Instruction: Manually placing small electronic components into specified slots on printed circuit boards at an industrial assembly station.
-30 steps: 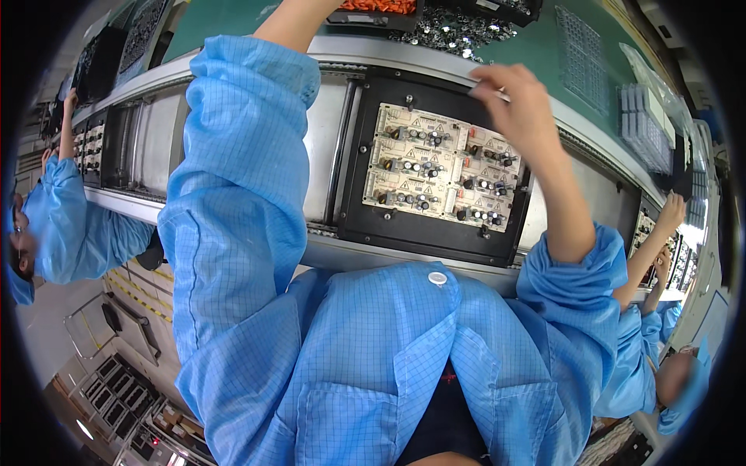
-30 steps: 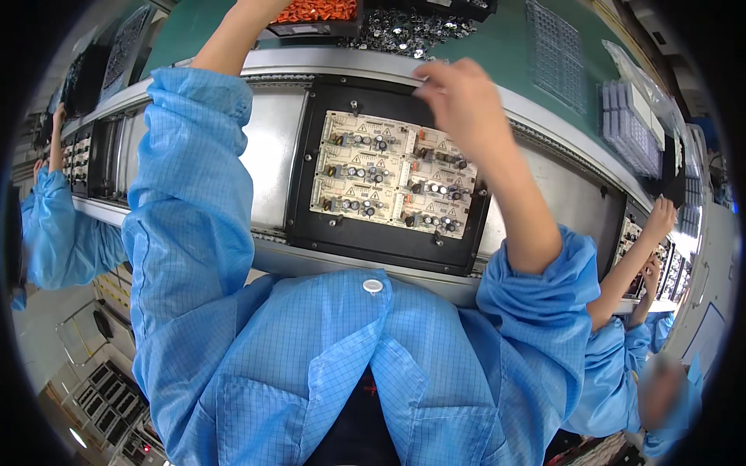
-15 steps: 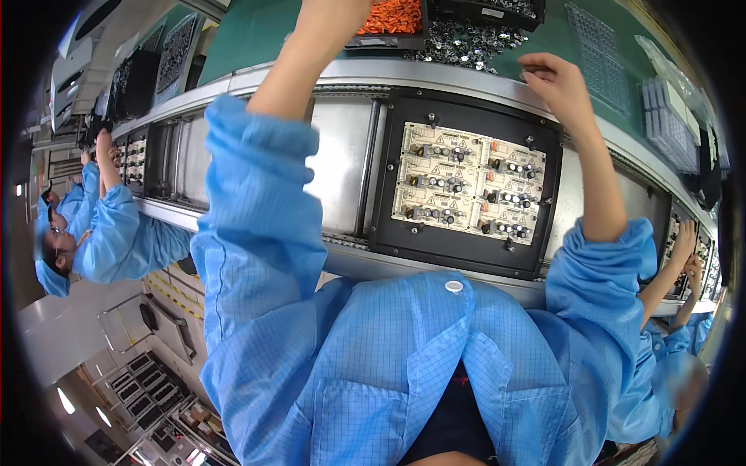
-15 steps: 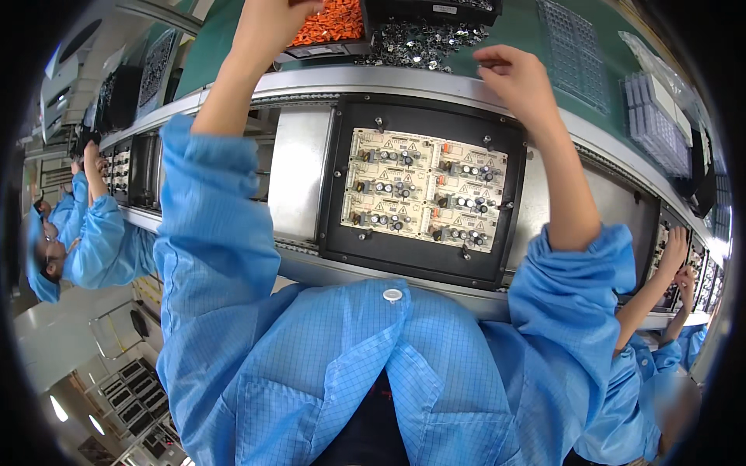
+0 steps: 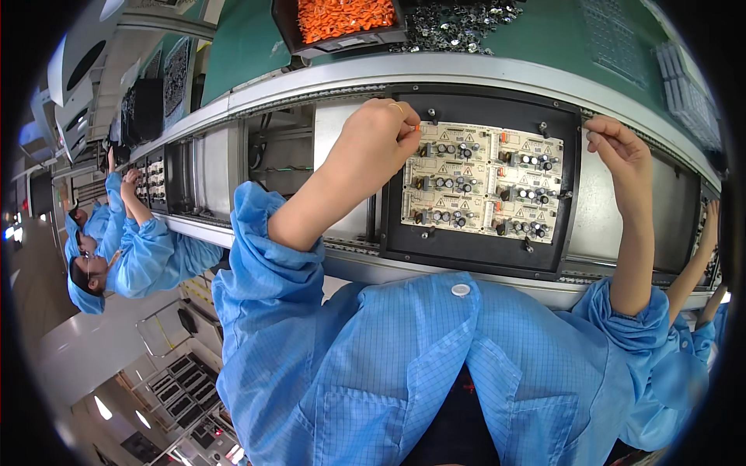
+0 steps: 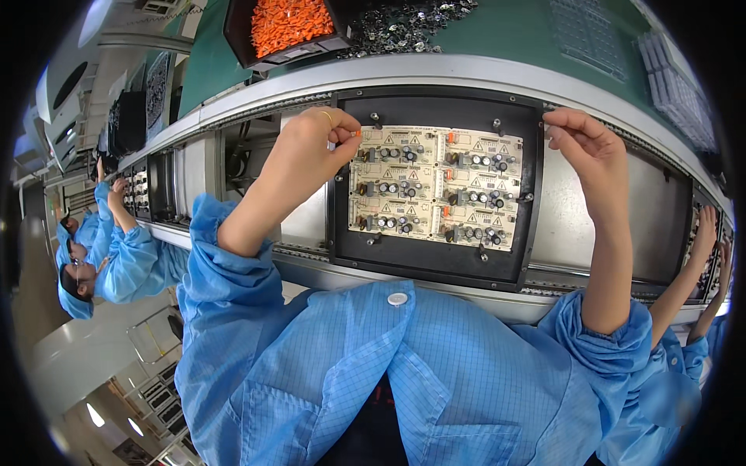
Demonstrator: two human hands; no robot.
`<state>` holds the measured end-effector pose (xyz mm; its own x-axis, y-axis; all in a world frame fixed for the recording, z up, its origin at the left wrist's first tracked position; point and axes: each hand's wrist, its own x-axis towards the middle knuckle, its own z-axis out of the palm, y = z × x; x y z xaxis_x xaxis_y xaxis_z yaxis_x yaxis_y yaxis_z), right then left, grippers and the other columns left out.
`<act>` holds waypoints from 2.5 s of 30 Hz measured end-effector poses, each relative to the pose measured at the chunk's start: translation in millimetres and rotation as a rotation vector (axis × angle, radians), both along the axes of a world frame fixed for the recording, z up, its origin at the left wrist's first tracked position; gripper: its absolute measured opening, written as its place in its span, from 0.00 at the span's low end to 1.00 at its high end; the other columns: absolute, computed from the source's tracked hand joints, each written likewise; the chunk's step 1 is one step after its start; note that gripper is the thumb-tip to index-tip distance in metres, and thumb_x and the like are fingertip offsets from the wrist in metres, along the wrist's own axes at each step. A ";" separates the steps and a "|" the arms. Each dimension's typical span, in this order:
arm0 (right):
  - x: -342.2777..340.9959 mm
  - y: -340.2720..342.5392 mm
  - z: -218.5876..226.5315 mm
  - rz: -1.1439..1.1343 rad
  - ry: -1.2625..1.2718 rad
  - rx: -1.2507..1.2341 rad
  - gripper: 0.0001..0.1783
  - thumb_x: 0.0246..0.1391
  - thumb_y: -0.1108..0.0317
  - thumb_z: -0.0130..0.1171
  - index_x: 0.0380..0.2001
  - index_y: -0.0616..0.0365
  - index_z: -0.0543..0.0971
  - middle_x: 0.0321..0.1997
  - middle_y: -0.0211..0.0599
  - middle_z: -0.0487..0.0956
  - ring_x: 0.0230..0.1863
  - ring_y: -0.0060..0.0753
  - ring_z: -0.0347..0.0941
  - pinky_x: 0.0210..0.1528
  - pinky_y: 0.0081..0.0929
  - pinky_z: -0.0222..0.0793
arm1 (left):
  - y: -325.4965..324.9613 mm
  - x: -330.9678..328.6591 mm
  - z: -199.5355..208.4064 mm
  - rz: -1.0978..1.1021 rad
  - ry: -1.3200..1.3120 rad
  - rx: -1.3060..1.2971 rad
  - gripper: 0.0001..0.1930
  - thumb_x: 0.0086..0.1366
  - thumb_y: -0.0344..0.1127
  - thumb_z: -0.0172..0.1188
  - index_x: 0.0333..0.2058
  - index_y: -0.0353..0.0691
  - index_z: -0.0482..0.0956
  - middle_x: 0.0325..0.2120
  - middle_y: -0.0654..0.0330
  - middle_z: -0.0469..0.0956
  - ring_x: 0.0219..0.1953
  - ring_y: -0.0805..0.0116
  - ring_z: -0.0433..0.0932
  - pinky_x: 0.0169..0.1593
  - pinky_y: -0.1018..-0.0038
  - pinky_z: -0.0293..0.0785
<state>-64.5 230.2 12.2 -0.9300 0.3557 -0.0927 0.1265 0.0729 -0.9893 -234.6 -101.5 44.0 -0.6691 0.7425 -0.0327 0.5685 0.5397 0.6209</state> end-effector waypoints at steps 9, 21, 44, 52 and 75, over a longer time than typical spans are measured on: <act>0.8 -4.5 4.7 0.014 0.014 0.016 0.12 0.58 0.75 0.59 0.46 0.65 0.80 0.45 0.29 0.79 0.41 0.18 0.72 0.47 0.18 0.67 | 4.3 1.2 -7.4 -0.042 0.127 -0.070 0.06 0.56 0.27 0.63 0.32 0.30 0.80 0.26 0.50 0.79 0.31 0.55 0.78 0.36 0.65 0.75; -2.8 -36.8 15.1 0.043 0.075 -0.001 0.08 0.58 0.80 0.58 0.41 0.66 0.82 0.45 0.32 0.78 0.43 0.20 0.73 0.47 0.22 0.71 | 22.2 -43.5 16.5 0.097 0.154 -0.088 0.13 0.58 0.34 0.63 0.37 0.31 0.78 0.23 0.51 0.82 0.30 0.53 0.83 0.38 0.63 0.77; -41.2 -143.9 31.2 0.489 0.171 1.106 0.21 0.42 0.81 0.64 0.43 0.58 0.77 0.31 0.36 0.77 0.42 0.42 0.71 0.45 0.34 0.68 | 16.2 -214.5 -12.3 0.432 0.739 0.093 0.05 0.58 0.25 0.56 0.26 0.30 0.78 0.29 0.38 0.79 0.35 0.39 0.79 0.40 0.54 0.76; -100.6 -87.8 25.1 0.298 0.200 0.957 0.12 0.51 0.75 0.63 0.40 0.59 0.79 0.30 0.39 0.79 0.33 0.38 0.76 0.40 0.33 0.73 | 1.1 -97.3 45.1 0.218 0.153 0.074 0.07 0.60 0.30 0.60 0.31 0.30 0.76 0.26 0.41 0.78 0.32 0.42 0.79 0.37 0.57 0.75; -118.4 -53.3 23.4 0.284 0.076 0.431 0.10 0.57 0.74 0.59 0.42 0.64 0.80 0.37 0.31 0.81 0.37 0.21 0.76 0.43 0.20 0.72 | -16.6 43.3 -1.6 -0.020 0.082 0.005 0.06 0.55 0.23 0.62 0.33 0.29 0.80 0.28 0.49 0.79 0.34 0.55 0.80 0.39 0.65 0.77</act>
